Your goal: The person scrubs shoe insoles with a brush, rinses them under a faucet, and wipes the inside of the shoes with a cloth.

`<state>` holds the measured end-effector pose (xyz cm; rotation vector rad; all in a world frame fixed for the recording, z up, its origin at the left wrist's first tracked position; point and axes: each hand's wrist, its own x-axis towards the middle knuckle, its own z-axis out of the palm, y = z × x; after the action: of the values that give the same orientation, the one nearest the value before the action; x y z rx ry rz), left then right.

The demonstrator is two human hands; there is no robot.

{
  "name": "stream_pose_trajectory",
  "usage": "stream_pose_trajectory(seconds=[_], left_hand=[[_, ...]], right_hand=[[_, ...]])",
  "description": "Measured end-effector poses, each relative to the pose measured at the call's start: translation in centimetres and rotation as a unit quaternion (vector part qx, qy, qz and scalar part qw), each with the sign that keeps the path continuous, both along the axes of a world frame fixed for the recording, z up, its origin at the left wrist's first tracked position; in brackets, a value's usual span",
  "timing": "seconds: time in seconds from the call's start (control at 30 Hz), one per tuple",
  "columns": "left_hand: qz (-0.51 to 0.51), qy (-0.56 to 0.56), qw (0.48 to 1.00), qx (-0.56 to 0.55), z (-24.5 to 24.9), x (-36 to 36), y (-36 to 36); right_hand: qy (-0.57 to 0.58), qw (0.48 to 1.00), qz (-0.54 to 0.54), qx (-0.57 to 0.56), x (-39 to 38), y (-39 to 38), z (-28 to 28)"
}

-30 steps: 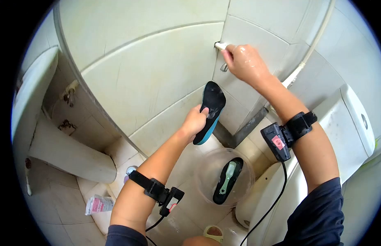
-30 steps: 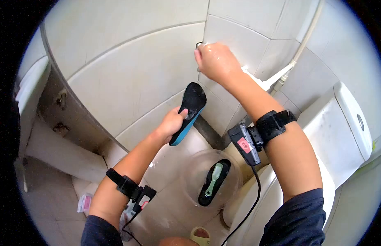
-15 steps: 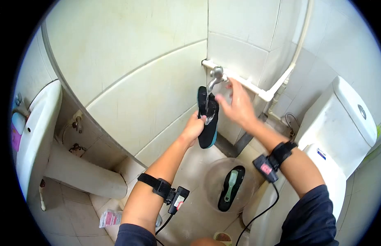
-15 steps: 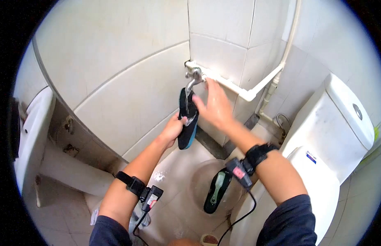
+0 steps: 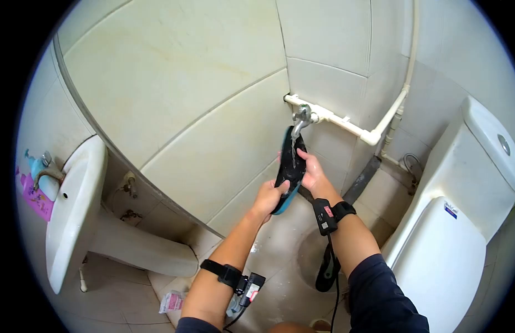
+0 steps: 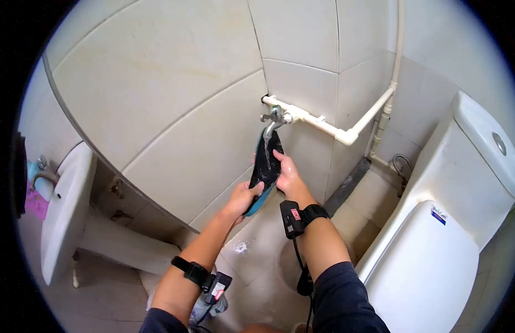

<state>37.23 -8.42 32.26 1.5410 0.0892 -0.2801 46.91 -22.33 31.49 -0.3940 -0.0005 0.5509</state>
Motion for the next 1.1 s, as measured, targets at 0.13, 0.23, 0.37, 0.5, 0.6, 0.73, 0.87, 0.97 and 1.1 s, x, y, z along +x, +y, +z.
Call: stream_pose_trajectory(seconds=[0.13, 0.23, 0.37, 0.5, 0.6, 0.73, 0.87, 0.97, 1.1], left_hand=[[0.011, 0.070, 0.995, -0.069, 2.3, -2.3, -0.2], [0.012, 0.090, 0.985, -0.149, 1.7, -3.2, -1.1], [0.032, 0.030, 0.996, 0.075, 0.5, -2.3, -0.7], [0.076, -0.058, 0.943, 0.319, 1.4, -1.6, -0.8], [0.091, -0.127, 0.873, 0.463, 2.6, -2.4, -1.2], [0.168, -0.146, 0.879, 0.421, 2.8, 0.5, -0.5], [0.278, -0.168, 0.932, 0.160, 2.1, 3.5, -0.9], [0.286, -0.130, 0.949, 0.032, 1.8, 5.7, -1.4], [0.261, -0.113, 0.943, -0.173, 0.4, 7.7, -3.2]], right_hand=[[-0.029, 0.995, -0.075, -0.063, 1.4, 2.4, 1.0], [-0.082, 0.942, -0.206, -0.252, 0.9, 3.5, 2.3], [-0.069, 0.913, -0.223, -0.334, 1.1, 3.8, 0.9], [-0.014, 0.915, -0.195, -0.353, -0.1, 3.3, 2.9], [0.022, 0.945, -0.144, -0.292, -0.5, 3.1, 3.2], [-0.024, 0.946, -0.162, -0.279, 0.9, 4.1, 0.7], [-0.090, 0.928, -0.152, -0.329, -0.2, 4.3, 1.4], [-0.144, 0.939, -0.096, -0.296, -0.3, 3.4, 1.8], [-0.128, 0.955, -0.052, -0.262, -1.2, 1.7, 3.0]])
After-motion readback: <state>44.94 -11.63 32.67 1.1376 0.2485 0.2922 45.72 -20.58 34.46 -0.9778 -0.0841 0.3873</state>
